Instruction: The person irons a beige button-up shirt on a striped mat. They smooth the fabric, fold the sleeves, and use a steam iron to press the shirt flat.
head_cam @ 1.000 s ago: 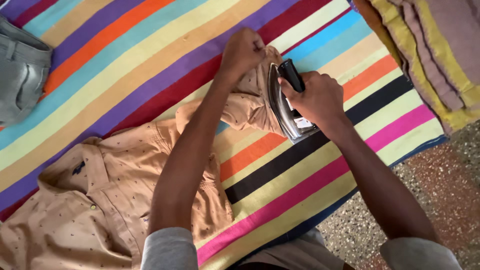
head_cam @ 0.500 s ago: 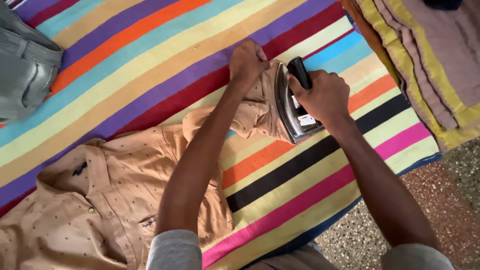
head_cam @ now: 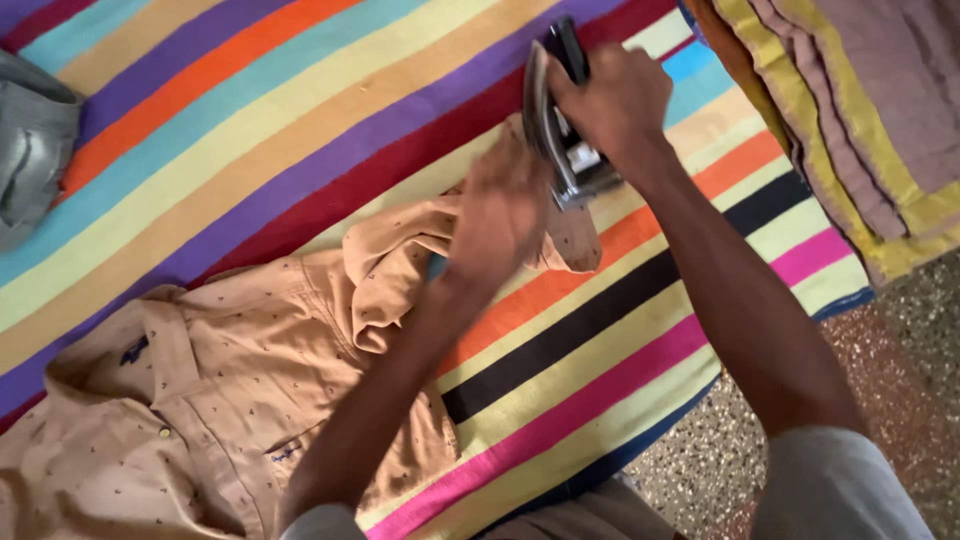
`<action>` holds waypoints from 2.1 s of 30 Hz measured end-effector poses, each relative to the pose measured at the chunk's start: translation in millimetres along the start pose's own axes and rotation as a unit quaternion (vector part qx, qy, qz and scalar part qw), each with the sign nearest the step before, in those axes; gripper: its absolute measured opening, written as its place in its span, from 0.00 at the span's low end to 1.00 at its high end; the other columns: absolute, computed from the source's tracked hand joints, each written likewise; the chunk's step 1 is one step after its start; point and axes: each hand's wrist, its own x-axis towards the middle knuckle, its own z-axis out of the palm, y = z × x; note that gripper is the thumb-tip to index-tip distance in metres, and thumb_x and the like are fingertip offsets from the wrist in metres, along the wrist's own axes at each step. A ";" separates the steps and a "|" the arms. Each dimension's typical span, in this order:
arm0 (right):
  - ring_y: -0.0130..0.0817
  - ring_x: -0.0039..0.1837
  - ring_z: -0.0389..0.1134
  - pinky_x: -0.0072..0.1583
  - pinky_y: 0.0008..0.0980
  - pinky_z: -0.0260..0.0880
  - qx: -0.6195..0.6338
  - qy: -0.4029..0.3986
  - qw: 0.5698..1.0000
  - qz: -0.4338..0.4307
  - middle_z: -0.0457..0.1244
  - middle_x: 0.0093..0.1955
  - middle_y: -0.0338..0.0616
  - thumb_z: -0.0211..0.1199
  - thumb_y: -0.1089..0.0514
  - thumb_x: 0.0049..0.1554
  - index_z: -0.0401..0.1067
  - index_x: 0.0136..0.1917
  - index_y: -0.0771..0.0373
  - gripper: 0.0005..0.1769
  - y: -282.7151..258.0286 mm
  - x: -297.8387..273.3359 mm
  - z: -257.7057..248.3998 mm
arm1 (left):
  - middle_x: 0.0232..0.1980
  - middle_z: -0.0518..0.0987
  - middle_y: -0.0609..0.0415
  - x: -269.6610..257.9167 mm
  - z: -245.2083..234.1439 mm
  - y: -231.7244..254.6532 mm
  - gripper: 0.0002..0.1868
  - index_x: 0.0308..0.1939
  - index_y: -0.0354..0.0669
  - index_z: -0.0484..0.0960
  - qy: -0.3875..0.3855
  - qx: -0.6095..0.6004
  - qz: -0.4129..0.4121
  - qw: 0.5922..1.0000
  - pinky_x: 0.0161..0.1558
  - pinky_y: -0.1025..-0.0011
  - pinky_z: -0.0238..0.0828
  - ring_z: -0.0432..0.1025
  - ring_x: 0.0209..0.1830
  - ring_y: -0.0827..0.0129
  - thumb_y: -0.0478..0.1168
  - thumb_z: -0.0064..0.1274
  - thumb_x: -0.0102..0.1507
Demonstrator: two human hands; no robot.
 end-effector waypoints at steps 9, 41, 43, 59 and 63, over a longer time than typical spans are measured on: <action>0.52 0.38 0.72 0.44 0.50 0.70 0.110 0.011 0.992 0.066 0.69 0.32 0.49 0.64 0.36 0.60 0.76 0.43 0.61 0.24 -6.7 28.4 27.3 | 0.50 0.75 0.54 -62.0 -29.0 81.1 0.15 0.49 0.40 0.82 -0.112 0.001 0.050 0.992 0.55 0.68 0.63 0.68 0.59 0.64 0.41 0.52 0.60; 0.50 0.35 0.72 0.43 0.48 0.70 0.097 -0.063 0.988 0.099 0.67 0.28 0.49 0.64 0.35 0.60 0.76 0.40 0.65 0.29 -2.1 -71.8 -32.3 | 0.49 0.79 0.53 -81.9 -23.0 105.2 0.11 0.47 0.39 0.83 0.093 -0.028 0.025 0.995 0.54 0.66 0.64 0.71 0.53 0.66 0.32 0.58 0.60; 0.50 0.36 0.72 0.44 0.49 0.70 0.100 -0.089 0.984 0.115 0.67 0.29 0.49 0.63 0.34 0.61 0.76 0.40 0.65 0.29 -1.4 -78.2 -36.9 | 0.51 0.80 0.51 -82.5 -23.6 106.3 0.11 0.46 0.40 0.82 0.130 -0.061 -0.019 0.989 0.55 0.63 0.65 0.71 0.52 0.65 0.29 0.57 0.60; 0.49 0.37 0.71 0.43 0.45 0.70 0.078 -0.233 0.966 0.082 0.66 0.27 0.48 0.58 0.31 0.60 0.76 0.34 0.61 0.32 8.6 -151.0 -100.9 | 0.45 0.77 0.46 9.4 8.5 6.1 0.17 0.43 0.39 0.80 -0.010 -0.074 -0.217 0.973 0.51 0.53 0.59 0.69 0.51 0.53 0.43 0.62 0.54; 0.48 0.34 0.70 0.42 0.45 0.69 0.070 -0.263 0.962 0.032 0.65 0.26 0.48 0.59 0.30 0.60 0.77 0.35 0.58 0.30 16.6 -153.9 -102.5 | 0.40 0.81 0.49 34.2 61.8 -39.4 0.15 0.34 0.43 0.81 -0.112 -0.077 -0.261 0.956 0.56 0.53 0.59 0.73 0.48 0.55 0.49 0.65 0.54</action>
